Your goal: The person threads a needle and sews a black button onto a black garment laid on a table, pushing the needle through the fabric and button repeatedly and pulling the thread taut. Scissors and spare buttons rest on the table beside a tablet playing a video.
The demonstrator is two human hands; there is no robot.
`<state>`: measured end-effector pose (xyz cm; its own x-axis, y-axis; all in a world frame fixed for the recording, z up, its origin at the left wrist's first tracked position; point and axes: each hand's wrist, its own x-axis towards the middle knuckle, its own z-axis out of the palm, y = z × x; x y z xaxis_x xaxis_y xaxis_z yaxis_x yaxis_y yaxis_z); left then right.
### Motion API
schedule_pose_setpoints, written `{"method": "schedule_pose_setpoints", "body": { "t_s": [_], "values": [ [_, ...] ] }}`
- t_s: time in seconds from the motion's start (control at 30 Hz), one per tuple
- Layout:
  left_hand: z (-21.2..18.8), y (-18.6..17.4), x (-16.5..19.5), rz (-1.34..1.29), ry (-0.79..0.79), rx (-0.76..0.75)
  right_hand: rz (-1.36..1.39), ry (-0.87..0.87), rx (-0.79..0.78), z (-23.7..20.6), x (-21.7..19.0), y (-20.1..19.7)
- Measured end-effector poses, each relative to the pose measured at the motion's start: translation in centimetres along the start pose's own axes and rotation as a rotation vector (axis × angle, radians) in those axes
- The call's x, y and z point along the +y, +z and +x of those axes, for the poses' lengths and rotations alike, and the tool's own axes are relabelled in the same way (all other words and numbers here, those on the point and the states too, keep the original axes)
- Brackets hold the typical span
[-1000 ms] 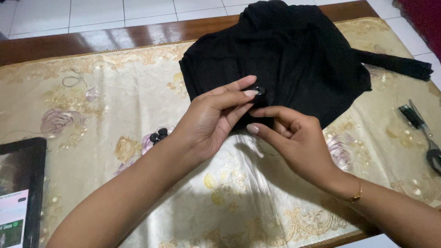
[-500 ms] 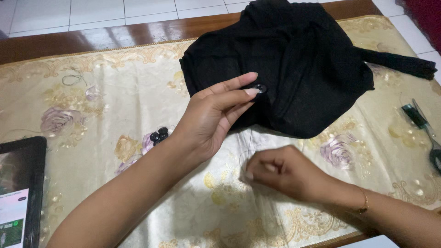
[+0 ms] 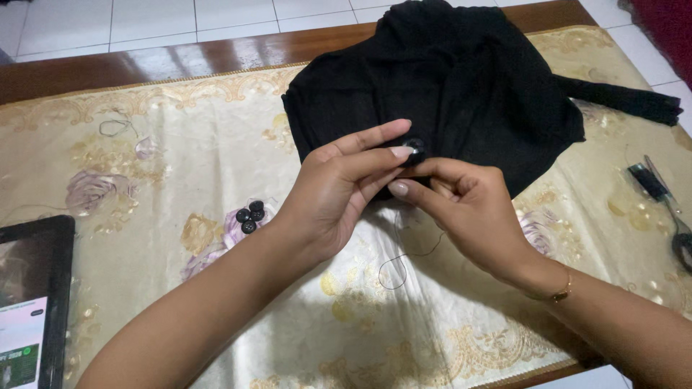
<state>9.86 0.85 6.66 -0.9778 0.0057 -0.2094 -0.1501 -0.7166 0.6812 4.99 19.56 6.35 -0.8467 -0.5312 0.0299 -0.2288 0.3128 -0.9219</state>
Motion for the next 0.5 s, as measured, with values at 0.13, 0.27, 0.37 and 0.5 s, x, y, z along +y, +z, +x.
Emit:
{"method": "schedule_pose_setpoints", "body": {
  "t_s": [0.13,0.27,0.37,0.5],
  "values": [
    [-0.1,0.2,0.1,0.0,0.007,-0.013,0.089,-0.096,0.088,0.3,0.5,0.3],
    [-0.2,0.5,0.2,0.021,0.027,-0.002,0.059,-0.14,-0.051,-0.6,1.2,-0.4],
    [-0.3,0.6,0.3,0.041,0.033,0.005,-0.027,0.036,-0.217,-1.9,1.4,0.0],
    [-0.5,0.6,0.3,0.067,0.043,0.009,-0.139,-0.034,-0.701,-3.6,0.8,0.7]
  ]
}}
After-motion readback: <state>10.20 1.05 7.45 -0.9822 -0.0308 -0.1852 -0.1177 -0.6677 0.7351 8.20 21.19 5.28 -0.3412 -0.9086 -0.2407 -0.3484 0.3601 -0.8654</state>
